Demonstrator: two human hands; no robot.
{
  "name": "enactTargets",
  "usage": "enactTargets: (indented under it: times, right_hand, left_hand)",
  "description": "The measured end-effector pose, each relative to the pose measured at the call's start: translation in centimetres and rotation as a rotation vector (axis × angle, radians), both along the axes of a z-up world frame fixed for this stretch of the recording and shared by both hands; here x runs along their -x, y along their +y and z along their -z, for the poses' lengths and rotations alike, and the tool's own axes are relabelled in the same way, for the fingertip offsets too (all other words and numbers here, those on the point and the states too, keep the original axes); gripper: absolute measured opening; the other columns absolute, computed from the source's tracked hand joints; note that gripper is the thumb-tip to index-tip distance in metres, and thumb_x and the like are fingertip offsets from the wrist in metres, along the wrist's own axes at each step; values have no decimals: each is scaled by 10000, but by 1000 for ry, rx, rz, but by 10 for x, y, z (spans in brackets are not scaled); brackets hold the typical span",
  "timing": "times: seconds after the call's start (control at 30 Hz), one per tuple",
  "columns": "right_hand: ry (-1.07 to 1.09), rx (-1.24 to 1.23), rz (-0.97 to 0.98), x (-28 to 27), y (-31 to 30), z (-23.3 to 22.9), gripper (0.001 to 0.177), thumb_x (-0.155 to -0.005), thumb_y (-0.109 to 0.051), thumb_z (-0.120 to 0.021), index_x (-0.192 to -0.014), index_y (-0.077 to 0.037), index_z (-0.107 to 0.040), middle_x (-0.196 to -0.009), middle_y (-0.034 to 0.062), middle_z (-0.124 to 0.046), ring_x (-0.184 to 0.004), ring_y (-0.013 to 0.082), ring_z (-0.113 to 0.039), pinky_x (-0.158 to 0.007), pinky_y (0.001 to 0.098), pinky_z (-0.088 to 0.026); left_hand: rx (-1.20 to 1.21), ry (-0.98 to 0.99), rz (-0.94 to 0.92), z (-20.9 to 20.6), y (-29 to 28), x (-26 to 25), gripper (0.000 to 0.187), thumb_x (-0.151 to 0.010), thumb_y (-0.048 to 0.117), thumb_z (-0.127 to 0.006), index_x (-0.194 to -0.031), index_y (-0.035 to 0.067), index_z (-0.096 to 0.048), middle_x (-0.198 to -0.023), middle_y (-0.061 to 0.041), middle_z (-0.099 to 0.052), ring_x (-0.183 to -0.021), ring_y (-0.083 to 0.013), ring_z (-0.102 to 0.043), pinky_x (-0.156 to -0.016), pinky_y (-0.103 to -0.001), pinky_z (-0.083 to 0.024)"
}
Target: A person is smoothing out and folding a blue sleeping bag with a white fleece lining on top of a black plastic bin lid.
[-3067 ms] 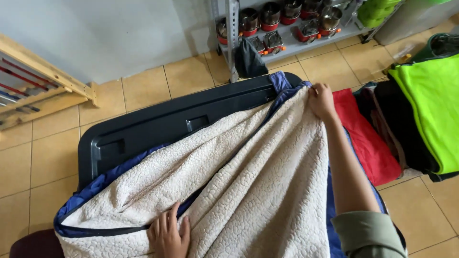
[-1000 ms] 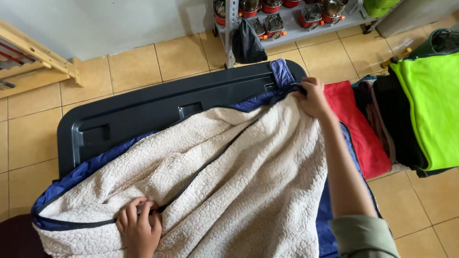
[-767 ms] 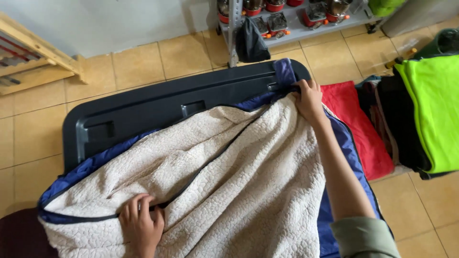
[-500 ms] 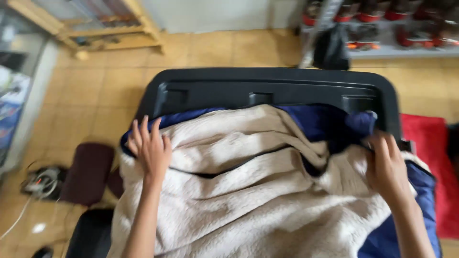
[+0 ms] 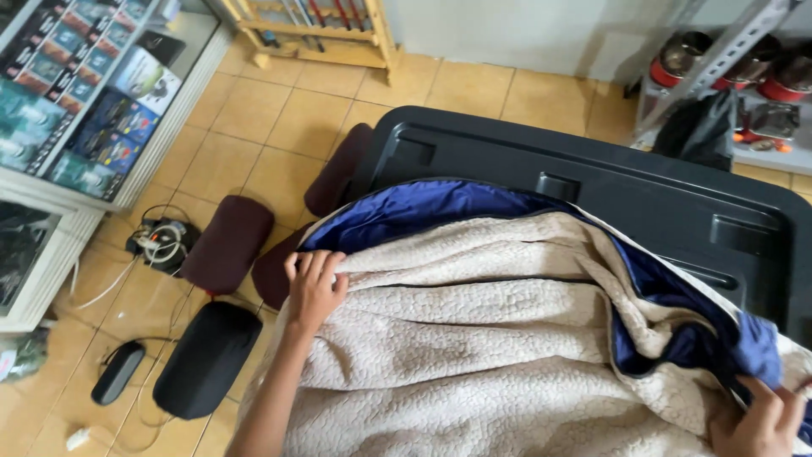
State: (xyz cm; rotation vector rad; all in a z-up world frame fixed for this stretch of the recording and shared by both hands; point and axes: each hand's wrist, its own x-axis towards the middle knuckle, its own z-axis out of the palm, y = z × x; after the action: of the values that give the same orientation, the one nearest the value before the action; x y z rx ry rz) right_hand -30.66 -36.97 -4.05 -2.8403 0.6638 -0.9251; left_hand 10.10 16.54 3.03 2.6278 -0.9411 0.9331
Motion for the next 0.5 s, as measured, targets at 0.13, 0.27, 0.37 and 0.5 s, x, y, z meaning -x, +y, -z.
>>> enactTargets:
  times: [0.13, 0.27, 0.37, 0.5]
  right_hand:
    - [-30, -22, 147, -4, 50, -35, 364, -941, 123, -751, -1213, 109, -511, -1263, 273, -504, -1123, 441, -562, -975, 497, -483]
    - [-57, 136, 137, 5, 21, -2, 319, -1016, 39, -838, -1170, 127, -572, -1263, 289, -550, -1130, 478, -618, -976, 515, -530]
    - [134, 200, 221, 13, 9, 4, 345, -1070, -184, -790, -1280, 41, -634, -1297, 215, -562, -838, 349, -589, -732, 417, -530]
    - [46, 88, 81, 12, -27, 30, 525, -933, -82, -812, -1387, 129, -652, -1220, 288, -588, -1038, 465, -631, -846, 484, -528]
  left_hand:
    - [244, -3, -100, -13, 7, 16, 195, -886, -96, -520, -948, 61, -617, -1198, -160, -529, -1032, -328, -488, -952, -455, -457]
    - [258, 233, -224, -12, 28, -12, 278, -837, -64, -700, -891, 208, -674, -1446, -113, -465, -1252, -361, -451, -1087, -578, -355]
    - [253, 759, -120, -15, 36, -46, 262, -967, -4, -570, -1128, 151, -706, -1310, -132, -562, -948, -246, -634, -709, -302, -513]
    - [34, 973, -148, -14, 25, -79, 193, -892, 22, -673, -1012, 158, -739, -1153, -41, -631, -1011, -241, -641, -744, -380, -510]
